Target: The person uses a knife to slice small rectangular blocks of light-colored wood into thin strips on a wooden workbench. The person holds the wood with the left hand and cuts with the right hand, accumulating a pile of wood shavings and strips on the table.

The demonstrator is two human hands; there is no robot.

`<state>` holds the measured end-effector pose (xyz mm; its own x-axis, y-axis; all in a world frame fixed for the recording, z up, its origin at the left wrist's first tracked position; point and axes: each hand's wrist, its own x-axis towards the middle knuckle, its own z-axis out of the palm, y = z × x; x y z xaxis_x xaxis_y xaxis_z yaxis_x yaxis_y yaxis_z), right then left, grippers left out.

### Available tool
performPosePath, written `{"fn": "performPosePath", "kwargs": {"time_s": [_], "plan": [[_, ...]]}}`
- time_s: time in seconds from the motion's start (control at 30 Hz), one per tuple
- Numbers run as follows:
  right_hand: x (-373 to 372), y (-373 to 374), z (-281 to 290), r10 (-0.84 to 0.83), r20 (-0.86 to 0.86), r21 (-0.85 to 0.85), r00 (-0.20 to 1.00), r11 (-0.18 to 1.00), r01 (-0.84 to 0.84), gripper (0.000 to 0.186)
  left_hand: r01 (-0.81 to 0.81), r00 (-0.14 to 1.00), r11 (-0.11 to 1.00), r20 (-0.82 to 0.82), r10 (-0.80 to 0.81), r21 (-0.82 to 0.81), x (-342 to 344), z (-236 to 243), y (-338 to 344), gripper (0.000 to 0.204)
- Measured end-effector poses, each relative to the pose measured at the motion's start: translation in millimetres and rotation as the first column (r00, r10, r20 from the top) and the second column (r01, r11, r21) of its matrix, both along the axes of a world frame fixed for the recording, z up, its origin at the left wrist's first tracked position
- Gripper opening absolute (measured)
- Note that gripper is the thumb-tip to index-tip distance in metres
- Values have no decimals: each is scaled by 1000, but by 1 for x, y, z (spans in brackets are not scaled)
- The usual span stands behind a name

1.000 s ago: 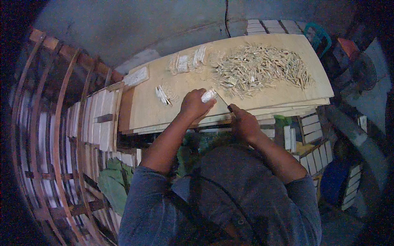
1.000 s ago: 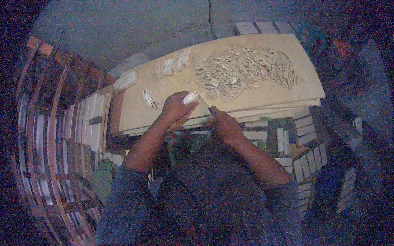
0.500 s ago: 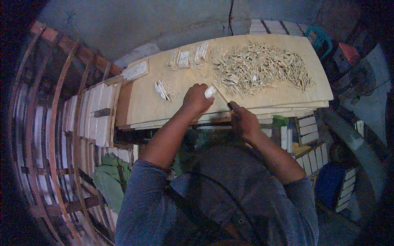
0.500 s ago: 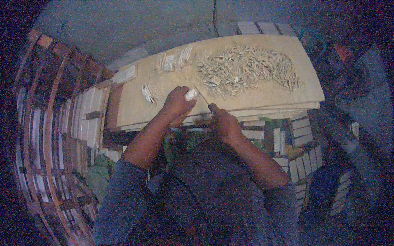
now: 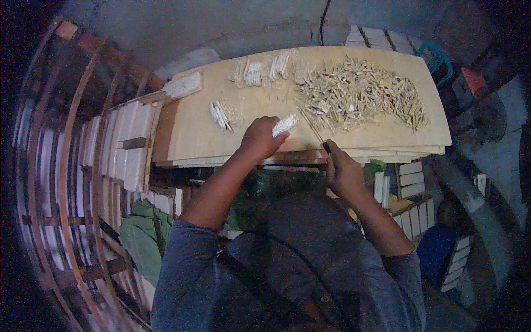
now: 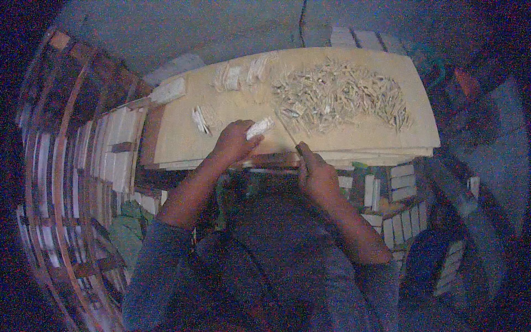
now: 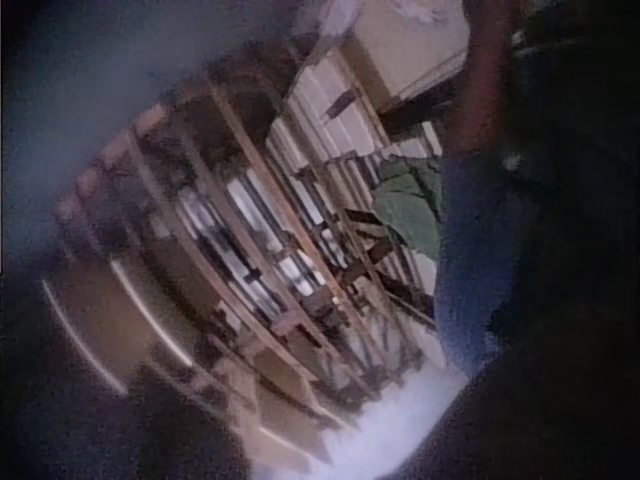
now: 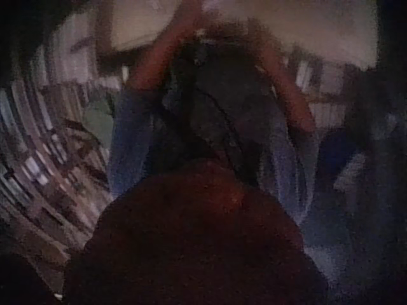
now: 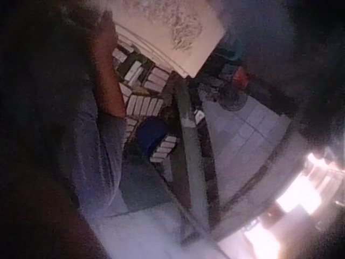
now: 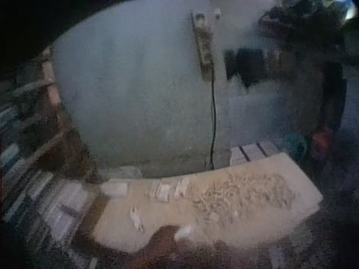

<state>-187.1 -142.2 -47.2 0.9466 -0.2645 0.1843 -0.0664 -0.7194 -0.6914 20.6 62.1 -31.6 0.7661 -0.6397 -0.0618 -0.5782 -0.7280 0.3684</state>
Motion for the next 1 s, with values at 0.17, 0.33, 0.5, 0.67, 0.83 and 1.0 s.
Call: {"fn": "performPosePath", "kwargs": {"time_s": [0.17, 0.33, 0.5, 0.67, 0.83, 1.0], "plan": [[14, 5, 3, 50, -110, -120, 993, 991, -63, 59, 83, 978, 989, 202, -58, -121, -9, 12, -4, 49], [17, 8, -3, 74, -109, -155, 991, 984, -90, 63, 351, 889, 903, 390, -239, -248, -3, -1, -8, 29], [18, 3, -13, 126, -176, -125, 976, 981, -149, 67, 330, 914, 894, 340, -222, -304, 0, -12, -9, 22], [49, 7, 7, 113, -257, 40, 960, 994, -106, 73, 299, 932, 907, 296, -210, -296, -4, -6, -12, 20], [8, -5, -13, 156, -204, 10, 966, 987, -158, 72, 274, 932, 931, 305, -196, -242, -8, -4, -14, 20], [17, -4, 9, 136, -218, 6, 966, 990, -138, 74, 253, 934, 964, 277, -224, -76, -8, 9, -20, 25]]}}
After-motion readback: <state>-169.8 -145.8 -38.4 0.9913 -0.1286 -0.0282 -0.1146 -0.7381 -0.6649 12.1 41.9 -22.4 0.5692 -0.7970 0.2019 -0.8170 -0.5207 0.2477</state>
